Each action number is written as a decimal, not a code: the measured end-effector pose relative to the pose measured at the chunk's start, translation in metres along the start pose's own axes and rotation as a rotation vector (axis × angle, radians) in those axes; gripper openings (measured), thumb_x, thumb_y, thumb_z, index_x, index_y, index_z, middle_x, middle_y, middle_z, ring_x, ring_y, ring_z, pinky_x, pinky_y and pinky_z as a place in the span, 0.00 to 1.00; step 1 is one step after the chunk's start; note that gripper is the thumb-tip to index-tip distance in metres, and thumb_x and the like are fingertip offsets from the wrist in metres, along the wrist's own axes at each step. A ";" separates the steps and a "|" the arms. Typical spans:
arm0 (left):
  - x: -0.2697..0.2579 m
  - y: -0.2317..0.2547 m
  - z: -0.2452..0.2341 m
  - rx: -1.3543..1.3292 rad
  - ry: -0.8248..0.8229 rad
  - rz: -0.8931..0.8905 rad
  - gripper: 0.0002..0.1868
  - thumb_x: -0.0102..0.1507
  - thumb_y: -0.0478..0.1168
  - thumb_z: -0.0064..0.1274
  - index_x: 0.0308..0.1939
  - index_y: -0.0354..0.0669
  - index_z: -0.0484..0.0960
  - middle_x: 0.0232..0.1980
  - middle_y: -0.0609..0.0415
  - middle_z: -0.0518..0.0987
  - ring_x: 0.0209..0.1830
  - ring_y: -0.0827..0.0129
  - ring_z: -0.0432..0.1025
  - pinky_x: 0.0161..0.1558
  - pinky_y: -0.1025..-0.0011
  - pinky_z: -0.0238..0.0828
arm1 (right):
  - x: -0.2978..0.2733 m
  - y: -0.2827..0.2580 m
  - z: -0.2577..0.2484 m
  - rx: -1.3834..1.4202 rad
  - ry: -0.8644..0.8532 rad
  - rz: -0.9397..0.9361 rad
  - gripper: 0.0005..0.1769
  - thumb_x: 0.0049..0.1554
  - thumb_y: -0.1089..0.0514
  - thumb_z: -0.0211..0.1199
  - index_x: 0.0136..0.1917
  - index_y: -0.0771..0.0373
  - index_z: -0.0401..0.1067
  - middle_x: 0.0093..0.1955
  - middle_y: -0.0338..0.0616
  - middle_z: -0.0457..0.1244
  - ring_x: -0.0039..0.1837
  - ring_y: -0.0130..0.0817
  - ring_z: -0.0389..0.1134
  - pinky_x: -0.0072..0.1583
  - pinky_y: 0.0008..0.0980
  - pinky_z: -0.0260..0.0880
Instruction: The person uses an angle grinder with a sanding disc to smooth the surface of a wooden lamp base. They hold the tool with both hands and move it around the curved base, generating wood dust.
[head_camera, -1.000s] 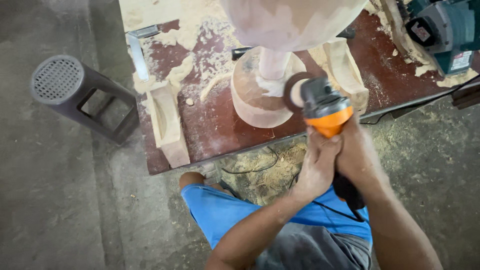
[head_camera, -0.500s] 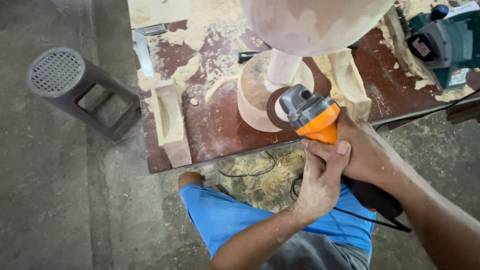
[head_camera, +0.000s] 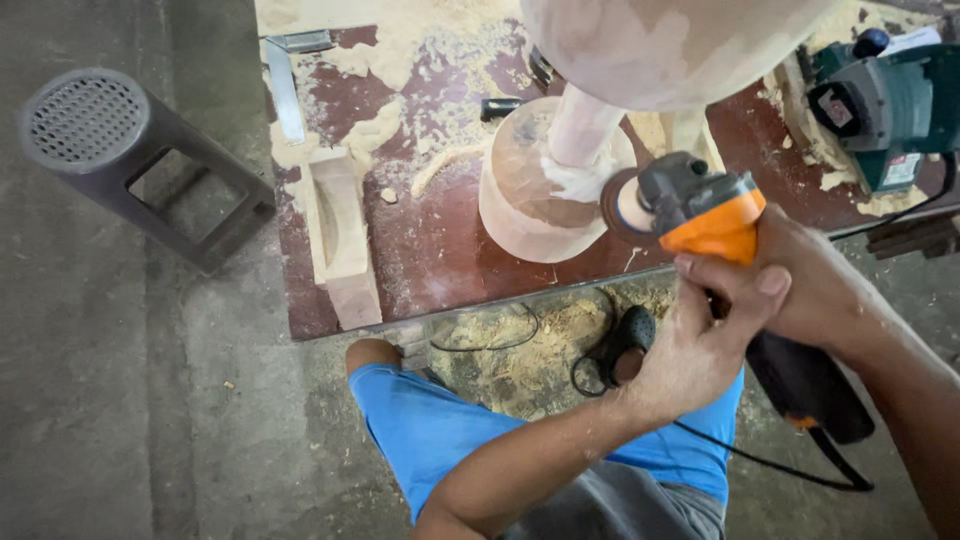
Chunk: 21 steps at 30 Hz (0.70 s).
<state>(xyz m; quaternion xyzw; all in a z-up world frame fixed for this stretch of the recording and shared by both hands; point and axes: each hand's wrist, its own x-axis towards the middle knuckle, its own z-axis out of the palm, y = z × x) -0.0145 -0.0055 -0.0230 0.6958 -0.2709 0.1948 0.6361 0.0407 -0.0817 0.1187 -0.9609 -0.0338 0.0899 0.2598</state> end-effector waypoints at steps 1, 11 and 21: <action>0.000 0.002 -0.002 -0.038 0.027 0.034 0.14 0.77 0.41 0.52 0.67 0.53 0.74 0.56 0.30 0.67 0.50 0.42 0.72 0.50 0.59 0.71 | 0.001 -0.004 -0.001 -0.037 -0.030 0.026 0.24 0.50 0.42 0.65 0.55 0.56 0.78 0.49 0.51 0.69 0.47 0.41 0.75 0.48 0.42 0.74; 0.016 0.024 -0.069 -0.630 0.149 -0.480 0.31 0.73 0.46 0.51 0.69 0.24 0.59 0.63 0.32 0.71 0.65 0.52 0.69 0.64 0.63 0.67 | 0.026 -0.040 0.019 0.029 -0.122 -0.290 0.28 0.50 0.42 0.65 0.59 0.60 0.75 0.54 0.52 0.69 0.53 0.42 0.73 0.54 0.38 0.72; 0.024 0.020 -0.059 -0.149 0.063 -0.536 0.33 0.72 0.53 0.54 0.66 0.26 0.65 0.53 0.33 0.73 0.53 0.52 0.72 0.53 0.62 0.72 | 0.042 -0.046 0.008 -0.173 -0.243 -0.133 0.30 0.51 0.36 0.64 0.59 0.56 0.74 0.51 0.48 0.70 0.50 0.41 0.73 0.53 0.38 0.72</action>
